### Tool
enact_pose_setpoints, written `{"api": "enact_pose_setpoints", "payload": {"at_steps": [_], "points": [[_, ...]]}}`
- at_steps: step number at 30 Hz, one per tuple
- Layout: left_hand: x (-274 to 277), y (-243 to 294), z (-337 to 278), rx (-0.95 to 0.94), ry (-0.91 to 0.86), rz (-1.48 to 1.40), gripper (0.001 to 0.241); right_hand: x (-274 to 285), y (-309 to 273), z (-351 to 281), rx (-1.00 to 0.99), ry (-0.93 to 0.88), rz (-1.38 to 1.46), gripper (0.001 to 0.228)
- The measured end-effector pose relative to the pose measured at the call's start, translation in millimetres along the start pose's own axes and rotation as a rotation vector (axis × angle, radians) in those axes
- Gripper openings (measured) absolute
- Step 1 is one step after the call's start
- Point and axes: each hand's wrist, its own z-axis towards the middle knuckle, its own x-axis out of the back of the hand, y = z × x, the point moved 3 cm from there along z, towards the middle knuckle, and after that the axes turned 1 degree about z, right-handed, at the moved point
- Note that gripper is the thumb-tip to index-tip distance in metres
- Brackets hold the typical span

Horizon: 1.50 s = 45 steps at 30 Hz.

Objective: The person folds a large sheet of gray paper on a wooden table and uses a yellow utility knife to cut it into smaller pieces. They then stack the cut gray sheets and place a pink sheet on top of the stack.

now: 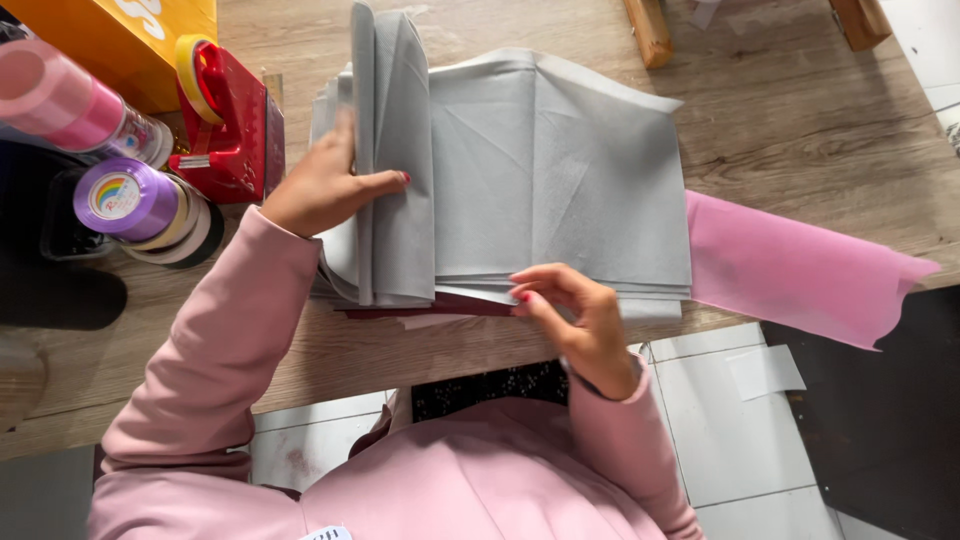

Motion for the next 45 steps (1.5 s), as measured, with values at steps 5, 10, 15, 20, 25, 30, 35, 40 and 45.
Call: {"api": "enact_pose_setpoints", "payload": {"at_steps": [5,10,15,20,25,30,35,40,45], "points": [[-13,-5,-10,-0.126,0.098,-0.123,0.075,15,34,-54,-0.230,0.020,0.443,0.036],[-18,5,-15,-0.049,0.098,0.044,0.065,3,64,-79,-0.598,0.216,0.863,0.061],[-27,17,-13,-0.044,0.071,0.216,0.091,17,79,-58,-0.314,0.635,0.848,0.026],[-32,20,0,0.026,0.054,0.386,0.107,10,52,-15,-0.198,0.746,0.684,0.026],[-41,14,16,-0.191,0.160,0.251,0.069,2,30,17,-0.584,0.756,0.253,0.047],[-47,61,-5,-0.124,0.074,0.086,0.109,0,34,36,-0.275,0.578,0.108,0.011],[-63,7,42,-0.221,0.152,0.314,0.049,15,32,30,0.014,0.665,-0.016,0.032],[-23,13,44,-0.208,0.189,0.464,0.049,109,69,3,0.292,0.570,-0.989,0.036],[-55,49,46,-0.047,0.186,0.621,0.032,139,24,-7,0.111,1.090,0.619,0.008]]}}
